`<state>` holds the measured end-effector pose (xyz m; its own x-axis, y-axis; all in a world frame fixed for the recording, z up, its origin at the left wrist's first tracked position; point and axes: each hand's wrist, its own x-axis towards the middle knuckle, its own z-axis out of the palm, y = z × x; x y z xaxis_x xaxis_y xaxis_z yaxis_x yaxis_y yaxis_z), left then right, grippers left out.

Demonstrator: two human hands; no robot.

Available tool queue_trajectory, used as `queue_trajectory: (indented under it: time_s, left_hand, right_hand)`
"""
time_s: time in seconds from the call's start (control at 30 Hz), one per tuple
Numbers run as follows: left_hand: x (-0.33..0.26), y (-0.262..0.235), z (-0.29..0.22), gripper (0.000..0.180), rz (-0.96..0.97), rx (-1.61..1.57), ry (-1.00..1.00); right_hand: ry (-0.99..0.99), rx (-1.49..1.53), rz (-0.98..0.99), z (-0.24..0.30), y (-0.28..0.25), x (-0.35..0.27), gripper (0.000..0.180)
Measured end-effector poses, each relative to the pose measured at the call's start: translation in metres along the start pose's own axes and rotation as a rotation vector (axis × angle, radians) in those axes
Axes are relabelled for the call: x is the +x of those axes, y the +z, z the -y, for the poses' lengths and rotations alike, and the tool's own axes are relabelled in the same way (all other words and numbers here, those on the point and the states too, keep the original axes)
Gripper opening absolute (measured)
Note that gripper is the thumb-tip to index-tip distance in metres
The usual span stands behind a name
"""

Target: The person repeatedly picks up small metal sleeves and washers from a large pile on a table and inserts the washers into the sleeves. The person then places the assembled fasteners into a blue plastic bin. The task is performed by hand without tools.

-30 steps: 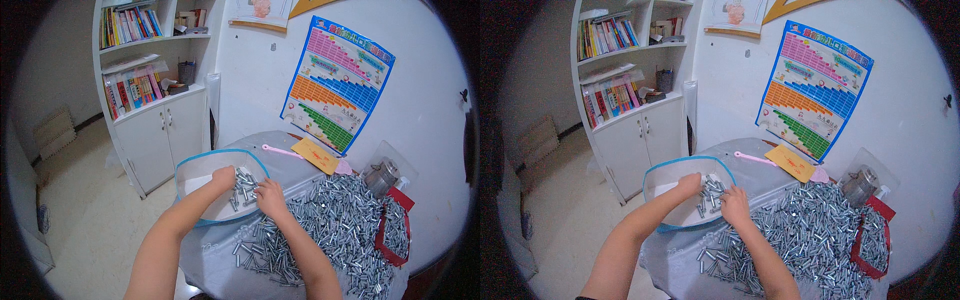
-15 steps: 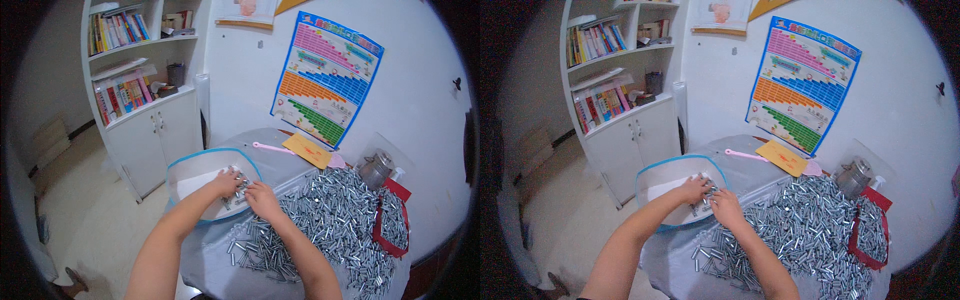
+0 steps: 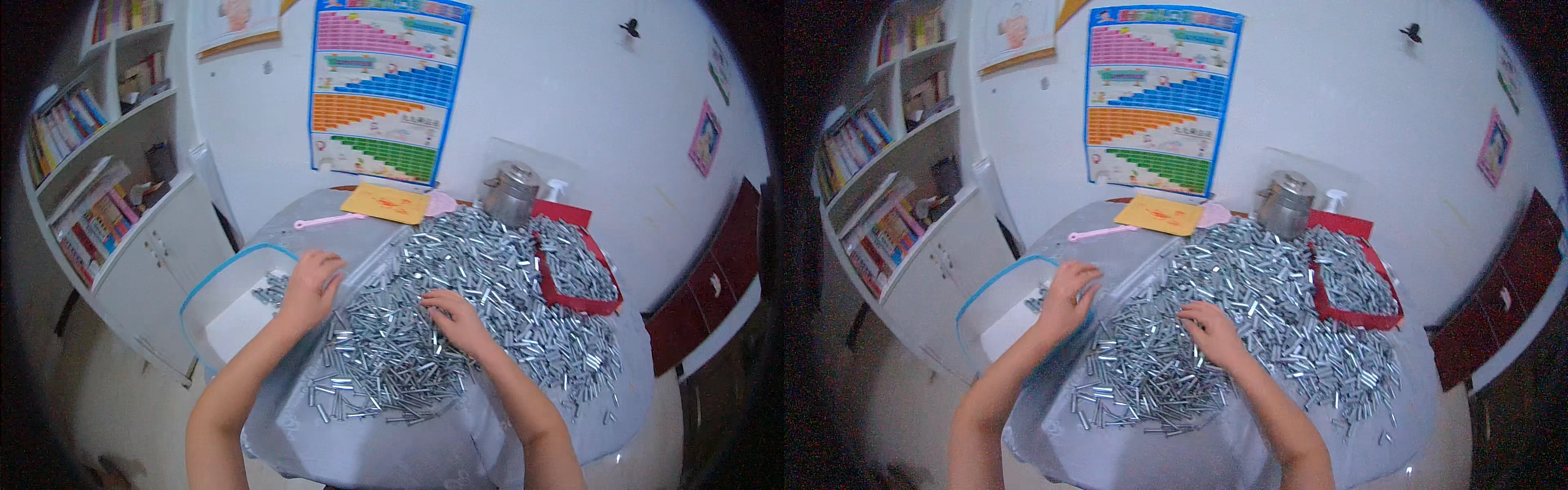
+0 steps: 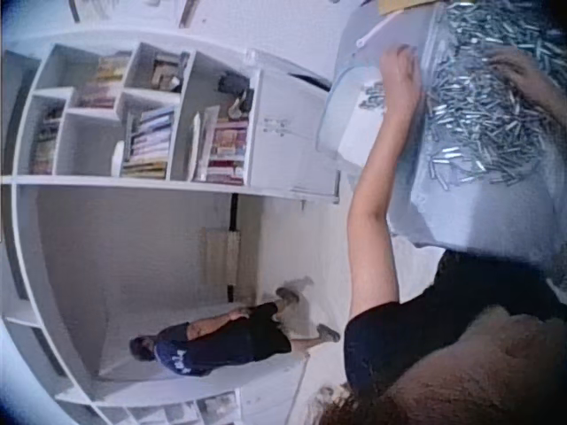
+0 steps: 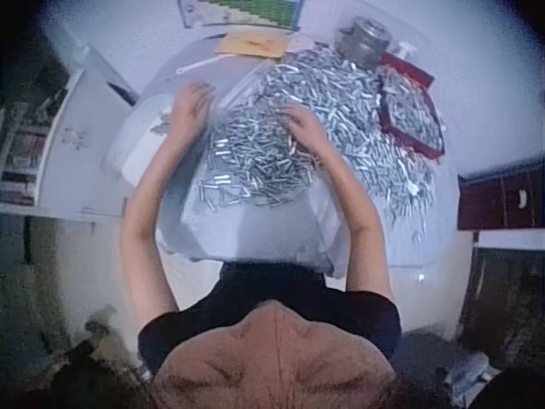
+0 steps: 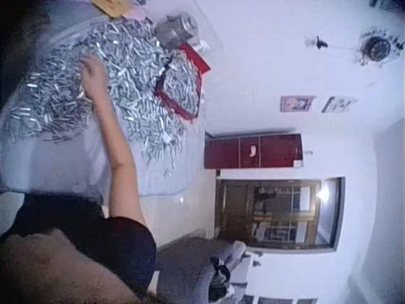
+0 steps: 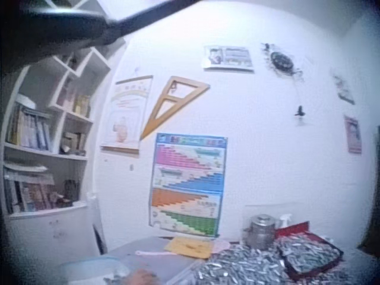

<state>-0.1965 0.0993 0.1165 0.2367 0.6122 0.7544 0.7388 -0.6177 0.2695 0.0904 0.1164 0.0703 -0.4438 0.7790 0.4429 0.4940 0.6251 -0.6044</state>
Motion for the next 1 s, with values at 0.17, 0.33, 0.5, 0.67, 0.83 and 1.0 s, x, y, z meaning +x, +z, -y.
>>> queue_trajectory:
  time_s: [0.17,0.33,0.5,0.67,0.83,1.0]
  left_hand:
    - [-0.013,0.052,-0.066,0.015,0.427,-0.222,0.067]
    - [-0.026,0.111,-0.113,0.017,0.574,-0.233,0.196]
    - [-0.033,0.156,-0.138,0.012,0.575,-0.007,0.251]
    - [-0.040,0.175,-0.146,0.011,0.587,0.106,0.191]
    - [-0.033,0.164,-0.156,0.012,0.479,0.017,0.024]
    - [-0.033,0.166,-0.182,0.018,0.220,-0.420,-0.331]
  right_hand:
    - [0.212,0.085,-0.164,-0.028,-0.061,-0.080,0.018]
    - [0.451,0.235,-0.380,-0.063,-0.091,-0.153,0.018]
    - [0.526,0.375,-0.642,-0.078,-0.100,-0.187,0.019]
    - [0.555,0.268,-0.756,-0.089,-0.102,-0.204,0.016]
    - [0.438,-0.140,-0.634,-0.079,-0.107,-0.203,0.013]
    - [0.646,-0.130,-0.620,-0.074,-0.122,-0.215,0.013]
